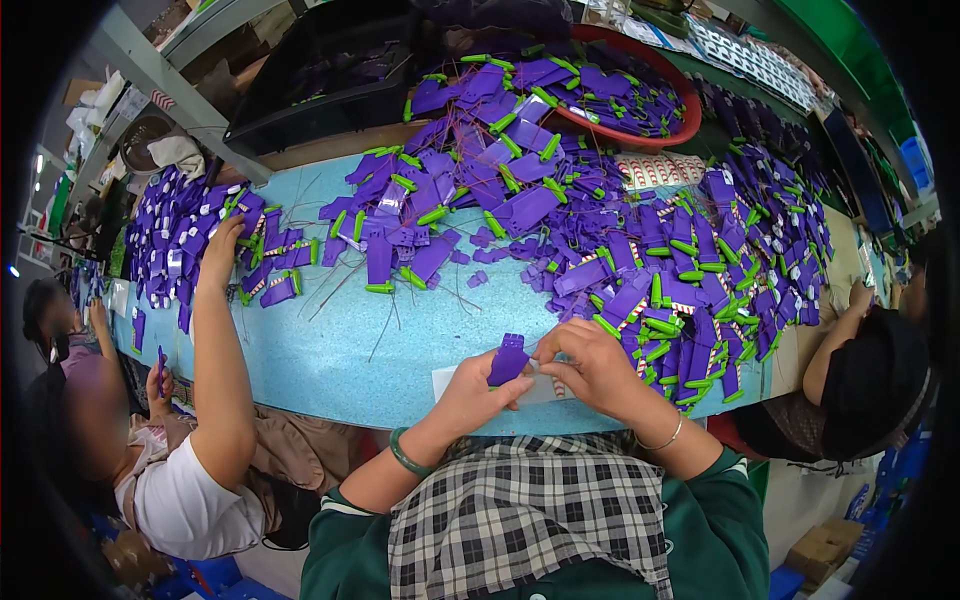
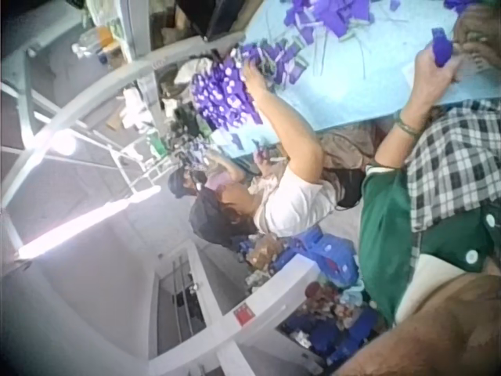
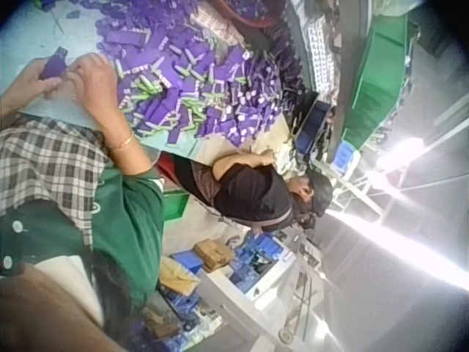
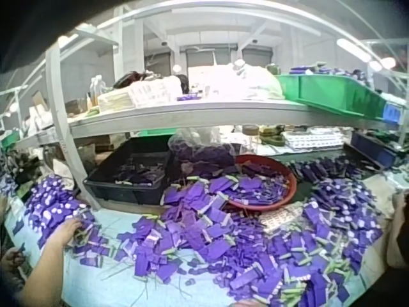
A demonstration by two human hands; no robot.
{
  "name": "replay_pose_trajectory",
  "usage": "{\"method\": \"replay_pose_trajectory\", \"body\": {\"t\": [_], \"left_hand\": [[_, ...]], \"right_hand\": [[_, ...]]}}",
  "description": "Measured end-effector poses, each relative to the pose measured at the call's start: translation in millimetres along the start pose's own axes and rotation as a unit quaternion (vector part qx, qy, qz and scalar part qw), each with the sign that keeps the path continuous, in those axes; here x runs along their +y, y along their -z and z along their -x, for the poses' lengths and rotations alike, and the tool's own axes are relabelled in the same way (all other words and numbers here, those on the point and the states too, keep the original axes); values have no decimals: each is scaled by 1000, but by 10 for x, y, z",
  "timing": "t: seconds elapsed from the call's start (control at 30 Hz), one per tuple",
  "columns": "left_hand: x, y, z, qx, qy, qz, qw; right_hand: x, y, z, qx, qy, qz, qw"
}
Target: The person sits at a table and assembles small purple plastic components by hand. They pick up a purple piece, insert a green plastic pin, and place the finished unit on the table. The process is repeated continuously with a large pile of parts available.
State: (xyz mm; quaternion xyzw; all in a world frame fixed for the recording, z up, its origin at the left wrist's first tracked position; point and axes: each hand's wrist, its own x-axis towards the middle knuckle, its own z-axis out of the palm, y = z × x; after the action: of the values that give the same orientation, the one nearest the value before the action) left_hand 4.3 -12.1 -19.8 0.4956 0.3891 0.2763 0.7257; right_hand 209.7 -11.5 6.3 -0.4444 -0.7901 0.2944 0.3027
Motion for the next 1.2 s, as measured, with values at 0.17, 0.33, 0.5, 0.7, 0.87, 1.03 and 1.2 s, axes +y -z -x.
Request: {"method": "replay_pose_trajectory", "body": {"t": [0.17, 0.33, 0.5, 0.7, 0.87, 1.03, 1.2], "left_hand": [[27, 64, 26, 26, -15, -7, 1000], [237, 55, 66, 95, -41, 101, 989], [244, 6, 89, 75, -52, 118, 989], [247, 42, 90, 23, -16, 271, 962], [232, 28, 102, 4, -16, 311, 950], [226, 52, 129, 0, -16, 313, 950], [172, 70, 131, -8, -27, 325, 945]], "right_hand": [[-179, 76, -163, 74, 37, -6, 997], [-287, -15, -169, 115, -61, -165, 978], [-245, -178, -176, 89, -79, -232, 965], [-161, -335, -140, 83, -167, -382, 905], [-172, -339, -158, 75, -171, -364, 913], [-185, -385, -148, 93, -162, -297, 937], [-224, -391, -158, 111, -132, -251, 952]]}}
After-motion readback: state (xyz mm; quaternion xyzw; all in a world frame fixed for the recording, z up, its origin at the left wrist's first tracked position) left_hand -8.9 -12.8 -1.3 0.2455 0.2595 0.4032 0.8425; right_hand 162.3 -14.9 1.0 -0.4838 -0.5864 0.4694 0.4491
